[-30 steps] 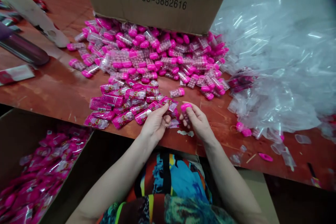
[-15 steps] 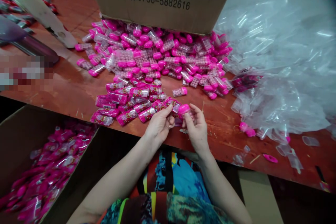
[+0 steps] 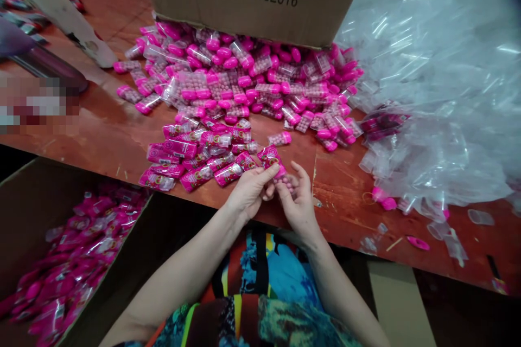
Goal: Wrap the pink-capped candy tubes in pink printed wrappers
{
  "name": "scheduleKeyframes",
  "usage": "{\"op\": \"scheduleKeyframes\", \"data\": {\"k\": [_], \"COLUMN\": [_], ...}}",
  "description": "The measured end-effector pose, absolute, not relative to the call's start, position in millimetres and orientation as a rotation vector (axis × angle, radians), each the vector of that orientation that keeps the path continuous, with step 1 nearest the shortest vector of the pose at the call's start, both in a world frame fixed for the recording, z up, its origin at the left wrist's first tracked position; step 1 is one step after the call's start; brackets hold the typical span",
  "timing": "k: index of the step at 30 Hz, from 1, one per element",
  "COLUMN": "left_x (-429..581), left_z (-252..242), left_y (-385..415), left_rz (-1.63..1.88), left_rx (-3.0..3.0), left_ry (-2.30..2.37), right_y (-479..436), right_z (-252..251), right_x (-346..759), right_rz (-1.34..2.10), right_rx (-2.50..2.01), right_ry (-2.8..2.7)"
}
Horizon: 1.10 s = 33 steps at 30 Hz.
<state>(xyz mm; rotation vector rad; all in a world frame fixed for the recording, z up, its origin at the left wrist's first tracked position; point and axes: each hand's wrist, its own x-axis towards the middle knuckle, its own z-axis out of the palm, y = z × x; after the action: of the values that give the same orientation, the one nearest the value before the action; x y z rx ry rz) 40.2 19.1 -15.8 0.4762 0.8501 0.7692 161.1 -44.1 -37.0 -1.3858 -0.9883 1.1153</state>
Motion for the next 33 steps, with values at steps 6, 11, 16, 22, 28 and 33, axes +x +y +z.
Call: {"op": "scheduleKeyframes", "data": {"k": [6,11,16,22,28,33], "left_x": [37,39,36,29,36,44], "left_z": [-16,-17,-17,-15,-20,-23], "left_y": [19,11,7,14,15,8], "left_rz": [0.720,0.760,0.749,0.709,0.744,0.808], "left_rx": [0.559,0.561,0.526,0.447,0.392,0.437], "left_ry": [0.837,0.943,0.907,0.808,0.822,0.944], "right_y": [-52,-50,-48,-48,-47,-49], "right_z": [-36,-35,-26,-23,-25,-33], "right_x": [166,156,151,157,157,148], "right_rz": [1.549,1.432,1.611,1.547,1.518,1.323], "right_rx": [-1.167,-1.235,-1.125,-1.213,-1.238,-1.282], "right_ry": [-0.769,-0.716,-0.579,-0.663,-0.680,-0.806]}}
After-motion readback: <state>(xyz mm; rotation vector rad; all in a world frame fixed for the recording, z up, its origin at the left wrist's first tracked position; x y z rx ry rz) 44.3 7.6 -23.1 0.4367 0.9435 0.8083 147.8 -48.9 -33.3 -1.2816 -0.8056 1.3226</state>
